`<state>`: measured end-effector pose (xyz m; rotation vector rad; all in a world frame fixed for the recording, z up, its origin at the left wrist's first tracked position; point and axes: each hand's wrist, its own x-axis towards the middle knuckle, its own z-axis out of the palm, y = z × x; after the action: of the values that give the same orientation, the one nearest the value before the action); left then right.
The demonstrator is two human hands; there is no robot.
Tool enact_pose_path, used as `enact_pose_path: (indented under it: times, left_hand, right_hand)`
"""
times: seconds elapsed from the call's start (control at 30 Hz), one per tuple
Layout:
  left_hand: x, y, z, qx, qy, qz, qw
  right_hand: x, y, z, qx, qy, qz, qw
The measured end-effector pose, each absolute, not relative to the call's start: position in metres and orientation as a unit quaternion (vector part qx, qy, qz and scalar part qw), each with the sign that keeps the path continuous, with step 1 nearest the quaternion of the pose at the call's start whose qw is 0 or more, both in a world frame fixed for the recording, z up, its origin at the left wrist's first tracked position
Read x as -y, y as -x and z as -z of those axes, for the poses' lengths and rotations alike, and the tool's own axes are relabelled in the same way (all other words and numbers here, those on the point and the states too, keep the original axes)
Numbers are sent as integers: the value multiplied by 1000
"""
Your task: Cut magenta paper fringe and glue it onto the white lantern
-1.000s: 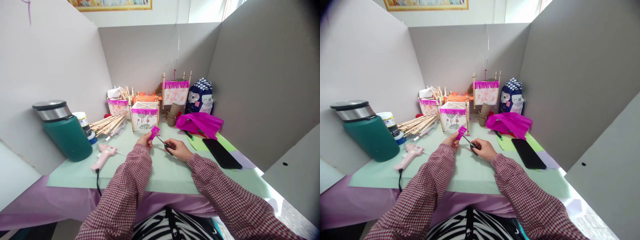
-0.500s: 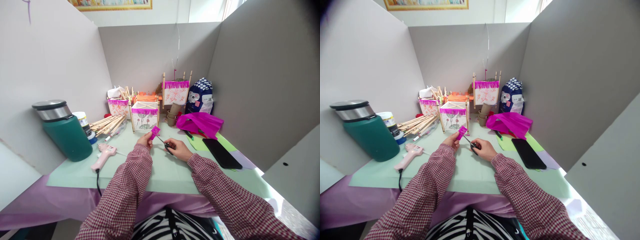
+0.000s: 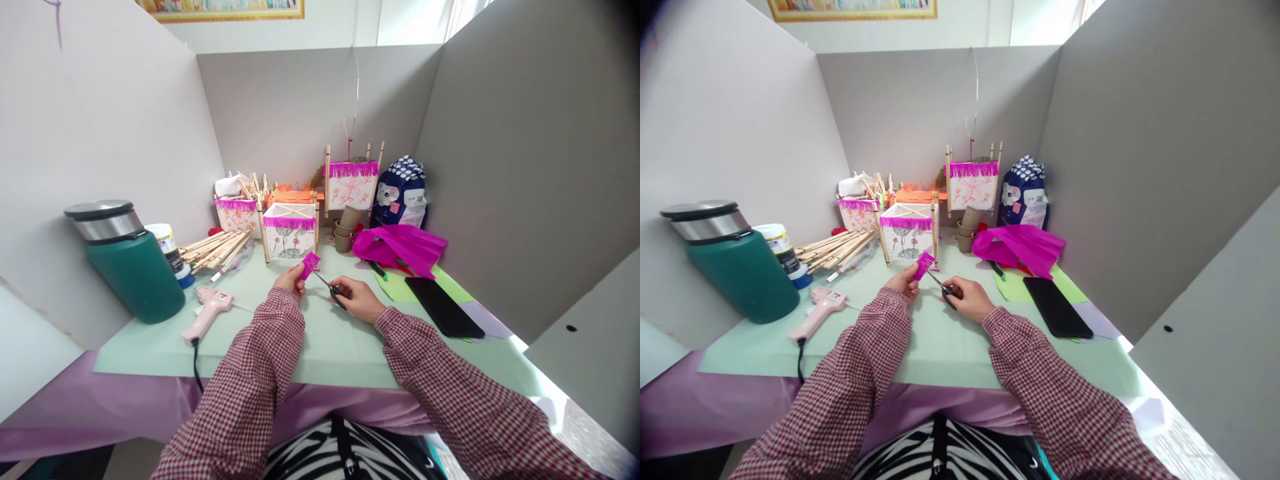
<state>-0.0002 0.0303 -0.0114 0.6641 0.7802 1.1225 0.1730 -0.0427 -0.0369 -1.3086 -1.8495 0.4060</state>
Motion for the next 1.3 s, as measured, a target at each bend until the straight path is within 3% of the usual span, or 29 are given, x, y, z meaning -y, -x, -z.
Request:
enact_pose_path:
  times: [1.3]
  left_hand:
    - [-36,1,17,-334,-314,-499,735]
  right_hand:
    - [42,-172,38,731,514,-180,411]
